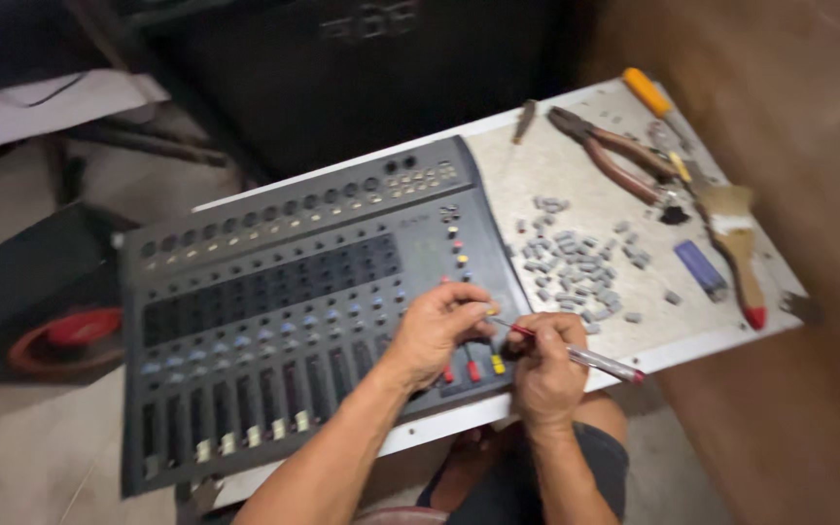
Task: The person sits at a workbench and fits gray knob caps onto the shafts of an audio mixing console, pressing each cap on by hand and using a screwdriver-handled tool to help seat them, working across the mixer's control rows one knob at a time.
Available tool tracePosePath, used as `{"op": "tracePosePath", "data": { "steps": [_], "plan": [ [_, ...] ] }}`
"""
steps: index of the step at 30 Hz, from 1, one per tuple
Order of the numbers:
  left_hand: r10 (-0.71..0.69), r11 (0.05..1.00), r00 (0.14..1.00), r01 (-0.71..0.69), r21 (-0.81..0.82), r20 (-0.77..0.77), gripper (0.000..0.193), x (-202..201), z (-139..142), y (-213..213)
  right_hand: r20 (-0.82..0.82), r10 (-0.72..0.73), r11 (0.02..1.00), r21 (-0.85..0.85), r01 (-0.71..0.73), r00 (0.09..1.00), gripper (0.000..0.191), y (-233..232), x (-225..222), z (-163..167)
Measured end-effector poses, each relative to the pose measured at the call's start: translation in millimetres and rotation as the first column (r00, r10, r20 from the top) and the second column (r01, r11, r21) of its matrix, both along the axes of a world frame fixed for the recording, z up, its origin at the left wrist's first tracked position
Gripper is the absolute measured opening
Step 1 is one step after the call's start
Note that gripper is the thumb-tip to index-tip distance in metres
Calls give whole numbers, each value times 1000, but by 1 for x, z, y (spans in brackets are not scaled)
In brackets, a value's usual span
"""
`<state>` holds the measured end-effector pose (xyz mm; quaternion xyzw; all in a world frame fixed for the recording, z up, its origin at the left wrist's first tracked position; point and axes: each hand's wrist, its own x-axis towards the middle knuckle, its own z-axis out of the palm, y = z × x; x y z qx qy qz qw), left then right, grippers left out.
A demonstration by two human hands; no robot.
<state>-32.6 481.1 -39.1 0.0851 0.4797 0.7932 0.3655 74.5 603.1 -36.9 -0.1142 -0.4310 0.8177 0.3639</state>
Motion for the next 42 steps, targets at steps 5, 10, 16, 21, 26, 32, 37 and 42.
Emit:
{"op": "tracePosePath", "data": {
  "steps": [5, 10, 16, 21, 26, 32, 37, 42],
  "plan": [
    [-11, 999, 996, 7, -37, -87, 27, 3, 3, -4, 102, -26, 999, 25, 23, 994, 11, -5, 1, 0],
    [-57, 979, 949, -8, -205, -310, 30, 6, 15, -9, 212, -30, 989, 146, -2, 977, 9, -8, -2, 2],
    [-5, 981, 958, -52, -189, -288, 31, 10, 28, -17, 85, -27, 942, 336, -3, 996, 13, -13, 4, -12],
    [23, 992, 964, -54, -112, -265, 33, 12, 27, -16, 31, 25, 938, 346, -34, 999, 12, -2, 5, -34],
    [35, 996, 963, -56, -74, -266, 27, 9, 23, -22, 49, -68, 920, 391, 43, 997, 12, -9, 6, -55],
    [16, 1000, 986, -16, 3, -168, 25, 7, 26, -26, 58, 1, 937, 350, -21, 998, 11, 3, 1, -70],
    [-13, 994, 957, -19, -106, -289, 28, 8, 22, -28, 58, 55, 958, 279, -69, 997, 11, 4, 3, -69],
    [-53, 986, 953, 3, -165, -297, 31, 9, 15, -25, -69, 60, 996, -56, -64, 996, 17, 11, 8, -47]
  ]
}}
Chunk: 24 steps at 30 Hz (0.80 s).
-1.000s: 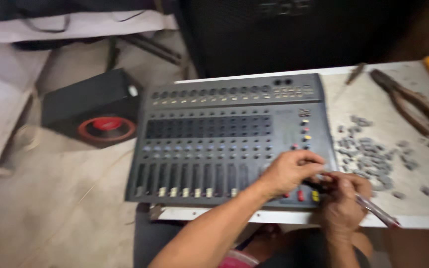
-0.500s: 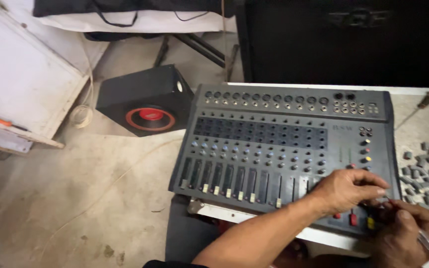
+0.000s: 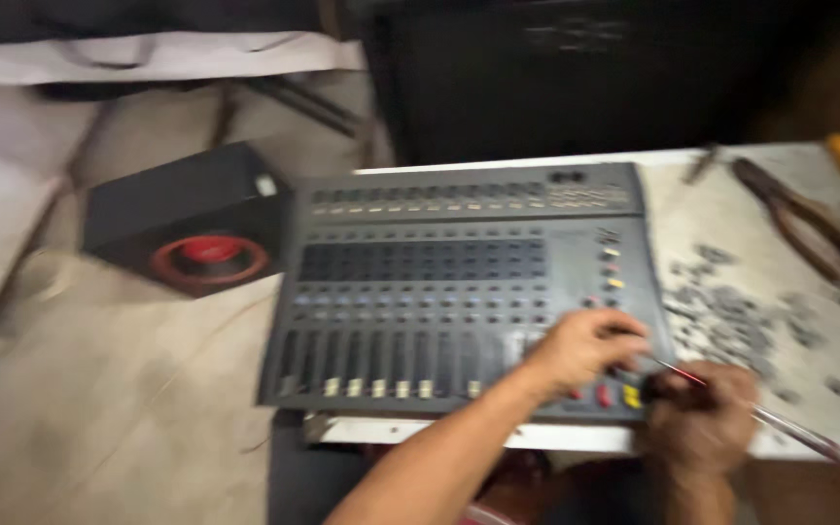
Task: The person sits at a workbench and fits gray knob caps onto the shafts of an audio mixing console, pressing each cap on by hand and using a screwdriver-handled tool to help seat them, working across the mixer's control rows one knob at a time.
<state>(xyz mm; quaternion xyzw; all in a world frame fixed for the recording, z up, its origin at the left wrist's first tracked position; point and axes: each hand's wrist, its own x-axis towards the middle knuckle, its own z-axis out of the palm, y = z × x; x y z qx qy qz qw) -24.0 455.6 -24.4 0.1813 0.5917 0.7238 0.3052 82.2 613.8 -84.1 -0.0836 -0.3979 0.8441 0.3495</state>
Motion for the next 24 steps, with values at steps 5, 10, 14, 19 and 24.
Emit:
{"op": "tracePosePath", "data": {
  "steps": [5, 10, 14, 19, 24],
  "plan": [
    [-25, 995, 982, 6, 103, 186, 27, -3, -3, 5, 66, -78, 996, -39, 80, 995, 10, -10, -5, 21],
    [-13, 989, 976, -20, 149, 218, 26, 0, 4, 5, 87, -89, 995, 56, 85, 992, 13, -21, -4, 37],
    [-14, 997, 984, 1, 77, 177, 29, 2, 12, 3, 194, -86, 993, 93, 69, 977, 12, -25, -4, 45],
    [14, 995, 985, -31, 99, 171, 29, 2, 12, 10, 258, -110, 954, 298, 29, 960, 15, -34, -2, 57],
    [30, 986, 964, -72, 150, 265, 20, 0, 8, 12, 225, -170, 850, 526, 28, 959, 13, -40, 0, 73]
  ]
}}
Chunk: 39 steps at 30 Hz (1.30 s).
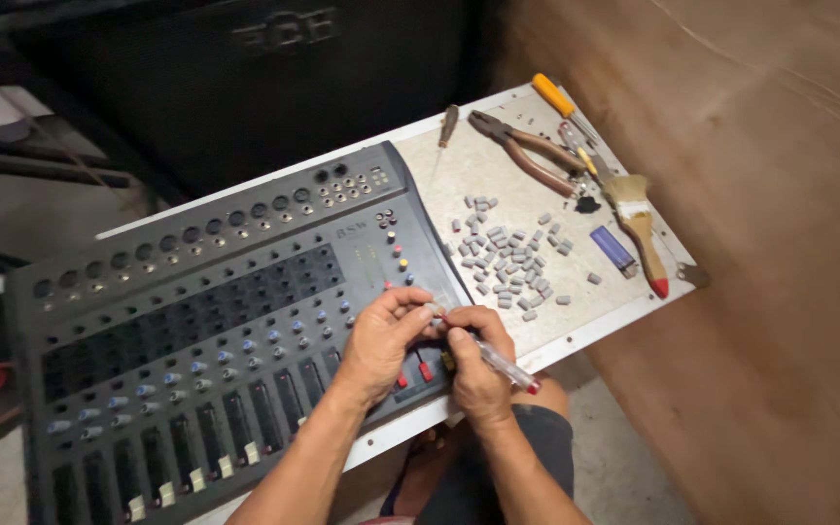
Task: The person sits at a workbench and fits gray knob caps onto the shafts of an audio mixing console, pressing each cap on by hand and using a screwdriver-handled tool to help seat them, working across the mixer's control rows one knob at a time.
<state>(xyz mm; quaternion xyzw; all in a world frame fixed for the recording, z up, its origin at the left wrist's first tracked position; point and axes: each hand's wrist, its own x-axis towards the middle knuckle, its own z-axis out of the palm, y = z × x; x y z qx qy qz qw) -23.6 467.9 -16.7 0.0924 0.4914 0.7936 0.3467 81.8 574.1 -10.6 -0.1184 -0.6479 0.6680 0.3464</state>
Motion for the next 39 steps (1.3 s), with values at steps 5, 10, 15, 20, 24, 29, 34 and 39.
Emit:
{"op": "tracePosePath", "data": {
  "steps": [5, 10, 15, 20, 24, 29, 34, 39],
  "plan": [
    [16, 996, 998, -20, 84, 54, 17, 2, -5, 2, 46, 3, 997, 76, -6, 999, 11, 1, 3, 9],
    [13, 999, 998, -16, 37, 57, 18, -1, -5, 1, 46, 44, 997, -71, -40, 998, 14, 0, 1, 6],
    [-25, 994, 999, 19, 109, 48, 19, -5, -7, -1, 78, 78, 974, -218, -59, 994, 14, 9, -5, -9],
    [-15, 999, 996, 11, 52, 90, 17, -1, -20, -3, -26, 37, 939, -342, -44, 999, 16, 16, -1, -33],
    [6, 999, 997, -10, 52, 77, 15, -1, -21, -7, -77, -10, 884, -466, -27, 997, 19, 13, 2, -38],
    [-8, 999, 1000, 9, 43, -8, 13, 6, -17, -9, -22, -31, 930, -366, 21, 999, 22, 8, 4, -27],
    [-13, 1000, 996, 15, 17, -86, 13, 14, -11, -7, -91, 69, 844, -525, -106, 994, 16, 4, 7, -9],
    [54, 994, 998, -50, 99, -40, 11, 15, -7, -7, -96, -1, 939, -342, -32, 995, 17, 8, 11, -2]
  ]
}}
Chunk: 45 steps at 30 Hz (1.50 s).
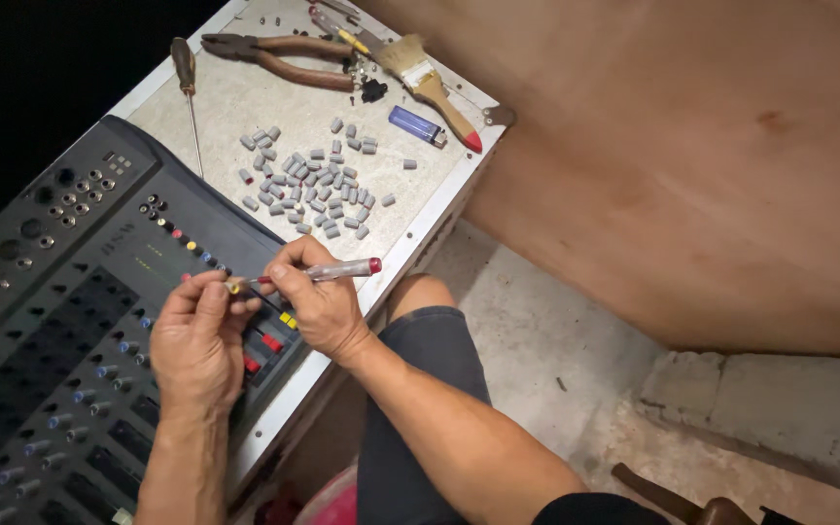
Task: The person sits at a workbench and fits gray knob caps onto the shafts of an audio mixing console, pressing each cap on by hand and using a screwdriver-handled tool to help seat them, working across the mixer's control rows one knob at a time.
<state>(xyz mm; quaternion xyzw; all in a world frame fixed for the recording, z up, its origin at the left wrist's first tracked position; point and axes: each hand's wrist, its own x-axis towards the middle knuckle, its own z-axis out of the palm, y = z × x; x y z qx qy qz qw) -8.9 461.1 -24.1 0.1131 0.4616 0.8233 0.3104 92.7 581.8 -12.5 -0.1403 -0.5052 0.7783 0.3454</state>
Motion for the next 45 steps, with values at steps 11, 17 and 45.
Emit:
{"op": "tracePosePath", "data": {
  "steps": [11, 17, 45],
  "plan": [
    [-54, 998, 997, 53, -36, -47, 14, 3, 9, -2, -25, 49, 999, 13, -48, 999, 17, -3, 1, -11],
    [-26, 986, 998, 17, -164, -57, 10, -3, 0, 1, 66, 83, 994, 66, -88, 994, 17, -7, -11, -32],
    [-89, 990, 985, 72, 119, 146, 19, -17, -2, 6, -5, 46, 995, -87, -46, 999, 15, 17, -16, -25]
  ]
}}
